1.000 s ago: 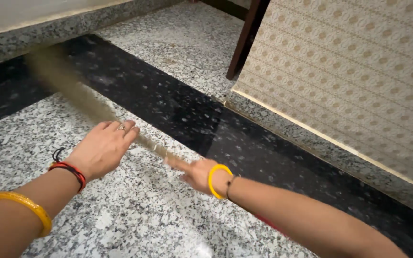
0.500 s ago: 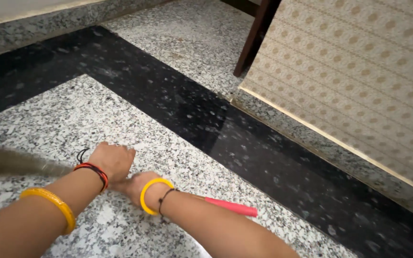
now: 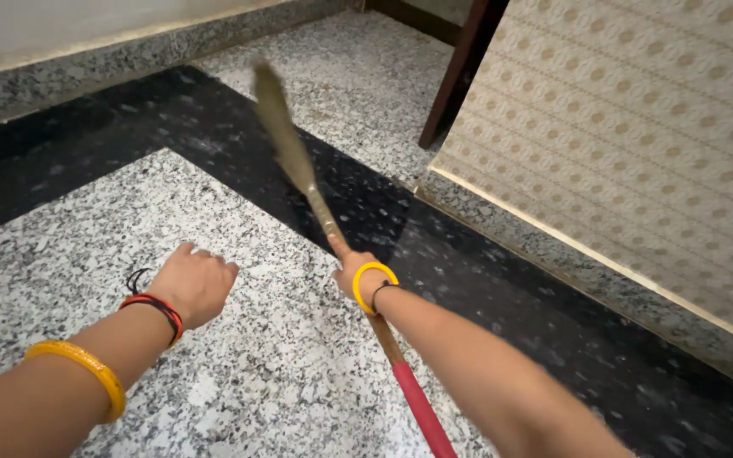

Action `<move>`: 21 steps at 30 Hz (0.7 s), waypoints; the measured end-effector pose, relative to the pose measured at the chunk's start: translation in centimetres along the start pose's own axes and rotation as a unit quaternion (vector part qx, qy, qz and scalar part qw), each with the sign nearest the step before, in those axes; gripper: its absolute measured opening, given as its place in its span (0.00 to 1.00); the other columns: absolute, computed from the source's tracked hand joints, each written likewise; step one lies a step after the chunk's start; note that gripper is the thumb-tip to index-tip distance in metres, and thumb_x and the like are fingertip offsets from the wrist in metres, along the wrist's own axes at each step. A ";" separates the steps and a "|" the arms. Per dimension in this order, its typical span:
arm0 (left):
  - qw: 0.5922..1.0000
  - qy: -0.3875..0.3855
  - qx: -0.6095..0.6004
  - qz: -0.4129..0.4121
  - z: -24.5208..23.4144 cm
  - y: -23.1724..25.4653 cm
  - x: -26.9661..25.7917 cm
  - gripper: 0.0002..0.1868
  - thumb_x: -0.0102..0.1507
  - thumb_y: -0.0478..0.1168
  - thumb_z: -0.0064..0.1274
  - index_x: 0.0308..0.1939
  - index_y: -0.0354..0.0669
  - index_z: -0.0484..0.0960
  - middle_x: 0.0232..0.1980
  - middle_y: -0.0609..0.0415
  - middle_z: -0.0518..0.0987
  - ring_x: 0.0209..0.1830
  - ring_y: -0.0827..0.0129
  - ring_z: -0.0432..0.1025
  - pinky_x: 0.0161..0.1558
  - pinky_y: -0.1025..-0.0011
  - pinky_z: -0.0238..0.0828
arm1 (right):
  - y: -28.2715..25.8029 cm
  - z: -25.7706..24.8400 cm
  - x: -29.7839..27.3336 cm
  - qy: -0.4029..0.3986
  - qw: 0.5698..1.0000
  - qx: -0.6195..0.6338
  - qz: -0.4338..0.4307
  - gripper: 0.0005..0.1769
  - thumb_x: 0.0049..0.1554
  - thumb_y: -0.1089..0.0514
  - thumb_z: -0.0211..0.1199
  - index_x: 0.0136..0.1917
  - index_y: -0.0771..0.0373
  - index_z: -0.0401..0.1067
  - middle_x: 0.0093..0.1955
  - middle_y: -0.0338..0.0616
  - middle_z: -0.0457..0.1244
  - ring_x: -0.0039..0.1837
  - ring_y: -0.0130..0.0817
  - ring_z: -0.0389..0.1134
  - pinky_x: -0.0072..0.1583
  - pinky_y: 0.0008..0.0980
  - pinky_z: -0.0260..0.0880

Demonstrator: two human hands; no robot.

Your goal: The person sweeps a floor with a broom, moving it across granite and black marble surfaces. They use their hands to guide the broom into corners and along the edges of a wooden cabinet.

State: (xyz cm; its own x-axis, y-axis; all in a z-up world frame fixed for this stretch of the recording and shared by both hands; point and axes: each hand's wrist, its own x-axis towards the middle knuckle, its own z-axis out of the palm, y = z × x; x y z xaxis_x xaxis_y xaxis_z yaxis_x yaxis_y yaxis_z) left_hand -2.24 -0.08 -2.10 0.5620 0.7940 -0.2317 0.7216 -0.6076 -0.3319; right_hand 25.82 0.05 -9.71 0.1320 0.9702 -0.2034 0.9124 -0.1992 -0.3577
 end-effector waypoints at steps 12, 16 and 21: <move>0.959 0.254 0.086 0.094 -4.7 4.0 2.6 0.34 0.62 0.37 0.38 0.74 0.37 0.59 0.79 0.42 0.58 0.79 0.52 0.49 0.74 0.48 0.39 | 2.9 -10.0 -17.6 -0.199 0.941 -0.257 -0.094 0.35 0.66 0.52 0.49 0.80 0.24 0.46 0.49 0.48 0.52 0.39 0.40 0.72 0.38 0.39 0.75; 0.960 0.173 0.112 0.190 -2.6 5.8 3.0 0.31 0.65 0.37 0.37 0.74 0.35 0.59 0.79 0.41 0.55 0.81 0.51 0.45 0.76 0.50 0.35 | 4.5 -6.8 -19.1 -0.350 0.843 -0.352 -0.206 0.55 0.63 0.68 0.52 0.84 0.17 0.32 0.59 0.61 0.66 0.42 0.39 0.69 0.39 0.37 0.70; 0.975 0.052 0.115 0.184 -1.1 6.1 3.9 0.29 0.68 0.37 0.35 0.74 0.37 0.57 0.81 0.43 0.50 0.82 0.53 0.40 0.78 0.51 0.31 | 7.9 -7.1 -18.0 -0.330 0.886 -0.310 -0.093 0.61 0.59 0.73 0.51 0.81 0.10 0.33 0.72 0.58 0.55 0.43 0.36 0.72 0.44 0.35 0.77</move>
State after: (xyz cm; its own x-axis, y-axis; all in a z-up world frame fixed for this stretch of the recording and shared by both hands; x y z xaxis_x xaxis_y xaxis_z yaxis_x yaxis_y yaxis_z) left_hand 4.77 -0.69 -4.02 0.8123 0.5092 -0.2843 0.3602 -0.8214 -0.4422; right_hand 33.39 -18.01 -2.36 -0.1112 0.6446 -0.7564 0.9592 0.2688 0.0880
